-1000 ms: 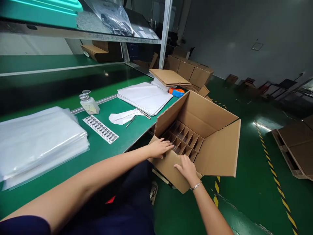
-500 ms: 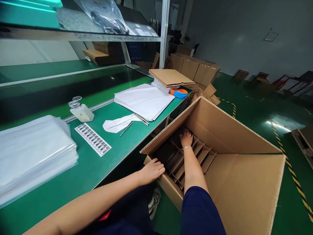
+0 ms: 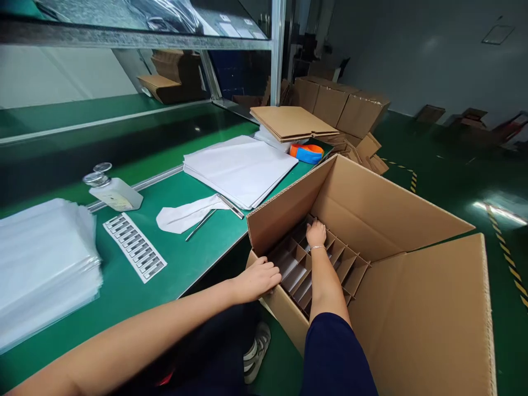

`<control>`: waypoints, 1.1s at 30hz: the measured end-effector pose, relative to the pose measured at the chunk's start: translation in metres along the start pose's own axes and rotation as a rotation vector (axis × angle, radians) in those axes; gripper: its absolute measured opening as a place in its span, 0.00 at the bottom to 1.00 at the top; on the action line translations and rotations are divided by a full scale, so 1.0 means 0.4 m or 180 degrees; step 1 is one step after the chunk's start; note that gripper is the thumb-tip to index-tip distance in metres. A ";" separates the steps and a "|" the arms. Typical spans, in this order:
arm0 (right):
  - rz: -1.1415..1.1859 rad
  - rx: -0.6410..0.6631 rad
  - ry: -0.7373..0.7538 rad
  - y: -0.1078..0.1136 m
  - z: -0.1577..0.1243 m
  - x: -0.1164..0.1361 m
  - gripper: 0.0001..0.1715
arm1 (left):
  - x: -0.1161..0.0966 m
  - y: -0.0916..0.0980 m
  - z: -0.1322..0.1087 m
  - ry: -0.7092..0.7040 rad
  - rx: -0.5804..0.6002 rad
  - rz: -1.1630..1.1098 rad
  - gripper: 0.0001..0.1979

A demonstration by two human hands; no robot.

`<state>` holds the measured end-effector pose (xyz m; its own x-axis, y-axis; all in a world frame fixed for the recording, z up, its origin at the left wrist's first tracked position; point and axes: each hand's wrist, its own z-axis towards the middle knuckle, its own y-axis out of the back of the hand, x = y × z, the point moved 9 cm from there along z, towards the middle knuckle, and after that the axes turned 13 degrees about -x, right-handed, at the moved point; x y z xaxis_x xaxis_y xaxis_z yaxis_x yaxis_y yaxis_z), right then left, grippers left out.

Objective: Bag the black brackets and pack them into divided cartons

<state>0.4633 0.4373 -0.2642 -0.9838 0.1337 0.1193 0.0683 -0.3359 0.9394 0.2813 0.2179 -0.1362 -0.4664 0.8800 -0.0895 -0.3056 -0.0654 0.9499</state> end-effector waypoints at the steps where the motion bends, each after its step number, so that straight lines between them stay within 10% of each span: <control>1: -0.0019 0.0015 0.0017 -0.006 0.005 -0.004 0.29 | 0.001 0.001 0.001 0.0008 0.0001 -0.0014 0.02; 17: -0.0158 0.0104 0.0088 0.015 0.008 -0.025 0.28 | -0.006 0.010 0.001 0.0033 0.0219 0.0243 0.03; 26: -0.0237 0.0353 0.0136 -0.068 0.000 -0.062 0.30 | 0.021 -0.001 0.014 0.0074 0.0275 0.0056 0.03; 33: -0.0364 0.0556 0.0327 0.014 0.013 -0.073 0.23 | 0.016 -0.004 0.008 0.0072 0.0370 0.0090 0.07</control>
<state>0.4933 0.4363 -0.2608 -0.9979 0.0631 -0.0161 -0.0259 -0.1564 0.9873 0.2814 0.2253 -0.1374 -0.4925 0.8677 -0.0677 -0.1944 -0.0339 0.9803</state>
